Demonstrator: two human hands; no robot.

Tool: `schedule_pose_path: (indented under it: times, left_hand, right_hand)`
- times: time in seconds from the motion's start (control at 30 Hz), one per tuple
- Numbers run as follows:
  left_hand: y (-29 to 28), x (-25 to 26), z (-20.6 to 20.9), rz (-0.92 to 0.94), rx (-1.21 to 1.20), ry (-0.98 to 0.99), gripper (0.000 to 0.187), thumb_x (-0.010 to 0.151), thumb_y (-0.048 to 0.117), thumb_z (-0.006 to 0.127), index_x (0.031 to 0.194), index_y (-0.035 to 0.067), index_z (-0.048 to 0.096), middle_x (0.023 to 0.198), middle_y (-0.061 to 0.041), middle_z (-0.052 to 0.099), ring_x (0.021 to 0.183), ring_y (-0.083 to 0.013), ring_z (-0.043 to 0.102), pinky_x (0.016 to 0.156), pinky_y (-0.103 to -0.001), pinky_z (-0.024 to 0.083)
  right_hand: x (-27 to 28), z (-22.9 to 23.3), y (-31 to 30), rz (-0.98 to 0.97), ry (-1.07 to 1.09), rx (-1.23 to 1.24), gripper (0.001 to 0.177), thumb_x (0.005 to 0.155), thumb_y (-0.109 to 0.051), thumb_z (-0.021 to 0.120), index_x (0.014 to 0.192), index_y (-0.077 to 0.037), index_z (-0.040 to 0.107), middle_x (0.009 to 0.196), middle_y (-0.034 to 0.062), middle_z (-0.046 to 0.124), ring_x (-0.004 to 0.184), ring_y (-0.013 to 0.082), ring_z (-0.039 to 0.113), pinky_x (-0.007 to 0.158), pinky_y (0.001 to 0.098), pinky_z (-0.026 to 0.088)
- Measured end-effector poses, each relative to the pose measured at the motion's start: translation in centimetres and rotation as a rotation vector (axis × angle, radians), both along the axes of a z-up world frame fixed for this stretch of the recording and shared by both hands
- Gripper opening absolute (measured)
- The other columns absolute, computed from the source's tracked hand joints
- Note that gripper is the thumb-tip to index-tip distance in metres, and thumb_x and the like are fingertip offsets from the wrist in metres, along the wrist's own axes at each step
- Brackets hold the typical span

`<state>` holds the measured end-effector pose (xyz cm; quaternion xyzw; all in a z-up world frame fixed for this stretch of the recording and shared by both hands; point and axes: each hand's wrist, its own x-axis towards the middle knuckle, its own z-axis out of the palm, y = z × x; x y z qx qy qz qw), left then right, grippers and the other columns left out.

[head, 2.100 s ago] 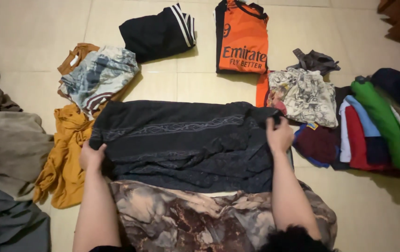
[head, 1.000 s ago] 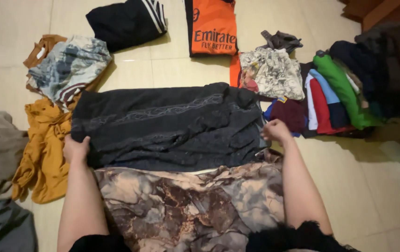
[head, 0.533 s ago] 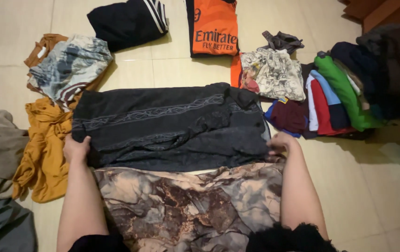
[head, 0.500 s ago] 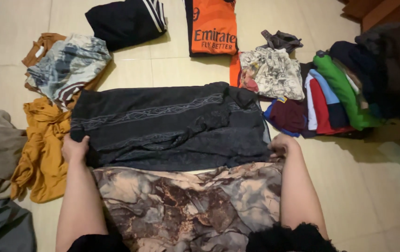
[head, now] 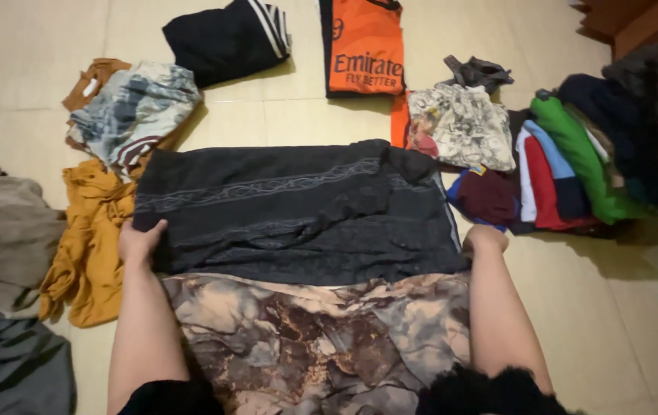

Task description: Fold various shirts and items of clothing on the floor.

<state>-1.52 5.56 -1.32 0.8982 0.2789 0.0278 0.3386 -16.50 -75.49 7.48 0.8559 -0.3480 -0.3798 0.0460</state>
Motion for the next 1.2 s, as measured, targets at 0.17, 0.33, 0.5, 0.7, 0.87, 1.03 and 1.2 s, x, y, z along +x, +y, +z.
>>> schedule_pose_path:
  times: [0.17,0.33,0.5,0.7,0.87,1.03,1.2]
  left_hand:
    - [-1.9,-0.7,5.2,-0.032,-0.291,-0.084,0.062,0.072,0.034,0.089,0.123,0.006,0.069,0.112,-0.017,0.076,0.099,-0.0334,0.073,0.084,-0.044,0.057]
    - [-15.5,-2.0,18.1,-0.299,-0.143,-0.341,0.061,0.077,0.029,0.088,0.129,0.005,0.067,0.117,-0.018,0.074,0.105,-0.0323,0.071,0.090,-0.043,0.055]
    - [-30.7,-4.4,24.9,-0.865,-0.321,-0.337,0.078,0.076,0.034,0.084,0.144,0.011,0.053,0.130,-0.018,0.068,0.109,-0.0377,0.067,0.093,-0.043,0.054]
    - [-32.0,-5.1,15.0,-0.803,-0.068,-0.425,0.055,0.087,0.034,0.079,0.135,0.010,0.063,0.128,-0.019,0.069,0.120,-0.0372,0.063,0.105,-0.045,0.047]
    - [-28.8,-6.8,8.5,-0.473,0.091,-0.468,0.066,0.083,0.033,0.080,0.137,0.002,0.058,0.128,-0.025,0.065,0.117,-0.0412,0.060,0.102,-0.046,0.046]
    - [-26.3,-5.5,5.2,-0.171,-0.395,-0.096,0.087,0.077,0.046,0.086,0.140,0.000,0.047,0.112,-0.019,0.072,0.102,-0.0317,0.071,0.093,-0.040,0.054]
    - [-22.2,-2.0,2.8,-0.483,-0.282,0.006,0.063,0.073,0.039,0.087,0.121,0.002,0.069,0.107,-0.017,0.078,0.098,-0.0298,0.075,0.089,-0.040,0.057]
  right_hand:
    - [1.1,-3.3,0.0,0.014,-0.519,0.231,0.044,0.079,-0.038,0.084,0.113,-0.011,0.077,0.113,0.0154,0.074,0.102,0.0327,0.072,0.084,0.0445,0.059]
    - [2.4,0.9,7.4,-0.370,-0.816,1.156,0.038,0.099,-0.035,0.064,0.121,-0.004,0.067,0.091,0.0148,0.073,0.079,0.0278,0.070,0.070,0.0411,0.057]
    - [4.7,4.3,13.5,-0.650,-0.670,1.626,0.065,0.100,-0.056,0.043,0.138,-0.004,0.054,0.118,0.0210,0.069,0.105,0.0311,0.073,0.086,0.0426,0.062]
    - [6.2,-2.5,14.5,-0.644,-0.589,1.415,0.072,0.097,-0.066,0.049,0.142,-0.010,0.053,0.120,0.0122,0.061,0.098,0.0244,0.064,0.088,0.0439,0.056]
    - [8.2,-4.9,17.3,-0.362,-0.770,1.273,0.062,0.095,-0.052,0.065,0.132,-0.002,0.060,0.115,0.0107,0.066,0.097,0.0193,0.060,0.087,0.0375,0.052]
    - [8.9,-3.9,19.6,-0.152,-0.920,1.256,0.056,0.091,-0.037,0.074,0.132,-0.004,0.056,0.118,0.0078,0.071,0.105,0.0156,0.066,0.091,0.0301,0.054]
    - [8.9,-0.6,18.1,-0.363,-0.720,1.327,0.059,0.097,-0.038,0.061,0.150,-0.017,0.044,0.114,0.0141,0.069,0.093,0.0226,0.067,0.076,0.0343,0.057]
